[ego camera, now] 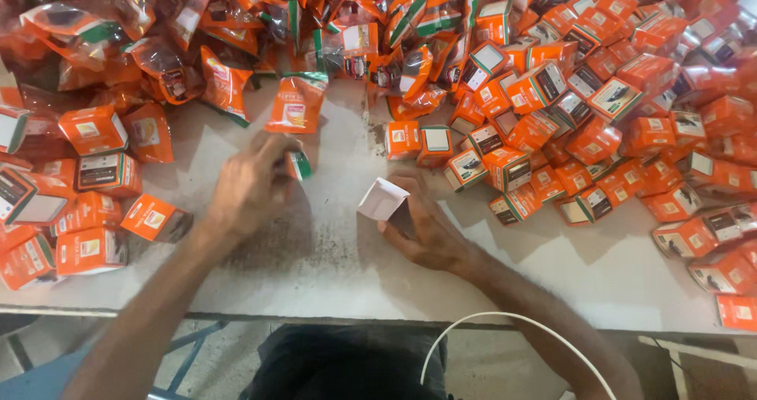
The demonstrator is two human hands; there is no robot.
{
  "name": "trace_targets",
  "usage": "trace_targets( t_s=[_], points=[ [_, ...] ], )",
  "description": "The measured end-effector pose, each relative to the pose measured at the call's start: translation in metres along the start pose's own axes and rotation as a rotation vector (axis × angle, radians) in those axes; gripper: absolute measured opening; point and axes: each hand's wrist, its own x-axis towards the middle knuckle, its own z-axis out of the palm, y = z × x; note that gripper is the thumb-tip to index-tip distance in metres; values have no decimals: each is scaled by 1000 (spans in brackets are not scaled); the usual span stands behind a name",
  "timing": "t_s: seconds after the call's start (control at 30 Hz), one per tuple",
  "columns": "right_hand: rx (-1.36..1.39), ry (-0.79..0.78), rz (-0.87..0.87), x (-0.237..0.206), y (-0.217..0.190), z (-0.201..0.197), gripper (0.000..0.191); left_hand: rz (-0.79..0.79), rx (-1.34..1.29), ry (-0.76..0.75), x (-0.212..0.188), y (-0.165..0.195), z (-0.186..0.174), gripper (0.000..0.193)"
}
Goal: The person picks small orange product boxes from a large pile on the table, opens a box, places a wrapped item inside, closes it, and sets the finished box back onto the pile, repeating this packing cycle continuously with both hands.
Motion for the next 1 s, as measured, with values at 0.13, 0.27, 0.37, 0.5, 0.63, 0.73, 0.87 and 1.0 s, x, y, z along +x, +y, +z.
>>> trace_targets(
  t_s=[0.13, 0.27, 0.37, 0.5, 0.63, 0.73, 0.87, 1.0],
  points=[
    [50, 49, 105, 0, 8, 0, 63, 484, -192, 203, -24, 45, 23, 53],
    [567, -113, 66, 3, 7, -2, 52, 935, 123, 227, -16, 58, 45, 43],
    [223, -12, 35, 3, -1, -5, 64, 718, 184, 78, -8, 59, 54, 55],
    [155, -20, 75, 8, -7, -7, 62, 459, 248, 114, -11, 69, 59, 44],
    [111, -37, 91, 5, -9, -7, 59, 239, 175, 123, -10, 78, 60, 33],
    [21, -14, 44, 2, -8, -5, 62, 156, 59, 151, -3, 80, 60, 25],
    [-102, 26, -75, 2, -4, -1, 69, -553, -327, -111, 7, 75, 69, 58],
    [104, 86, 51, -3, -8, 10, 69, -367, -439, -43, 10, 66, 82, 28]
  ],
)
